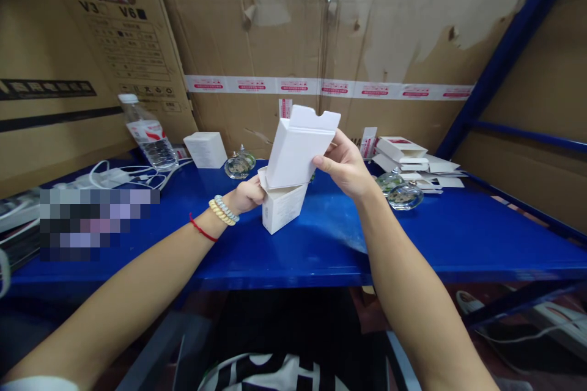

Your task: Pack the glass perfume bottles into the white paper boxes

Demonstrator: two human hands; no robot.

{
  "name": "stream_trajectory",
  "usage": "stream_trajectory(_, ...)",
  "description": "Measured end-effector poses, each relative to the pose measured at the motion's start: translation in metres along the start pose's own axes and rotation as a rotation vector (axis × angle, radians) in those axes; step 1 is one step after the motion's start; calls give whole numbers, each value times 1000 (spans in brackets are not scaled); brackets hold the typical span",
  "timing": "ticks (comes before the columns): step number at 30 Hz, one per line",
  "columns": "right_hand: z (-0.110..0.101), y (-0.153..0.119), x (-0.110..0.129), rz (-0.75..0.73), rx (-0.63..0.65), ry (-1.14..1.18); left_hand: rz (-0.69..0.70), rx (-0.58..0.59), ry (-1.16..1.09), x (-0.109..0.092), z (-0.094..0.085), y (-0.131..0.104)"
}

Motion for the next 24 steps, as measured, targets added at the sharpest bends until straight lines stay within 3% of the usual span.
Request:
stream_trajectory(4, 1, 1, -4, -22, 104, 2, -195, 151, -304, 4, 8, -4)
stream_trajectory(9, 0, 1, -6, -14, 152, 49, -221, 152, -469, 1, 8, -6)
stream_trajectory(16, 3, -2, -8, 71, 213, 108, -255, 168, -519, -2, 13, -9)
stream_trajectory(24, 5, -2, -7, 28, 216, 134, -227, 50, -609, 3, 13, -6)
Point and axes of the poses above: each hand's wrist, its own y-axis towards the middle knuckle, its own z-axis out of the palm, x = y × z, the point moved 5 cm from there along y, towards the middle knuckle, and after that the axes turned 2 degrees about z, right-handed, at the moved point
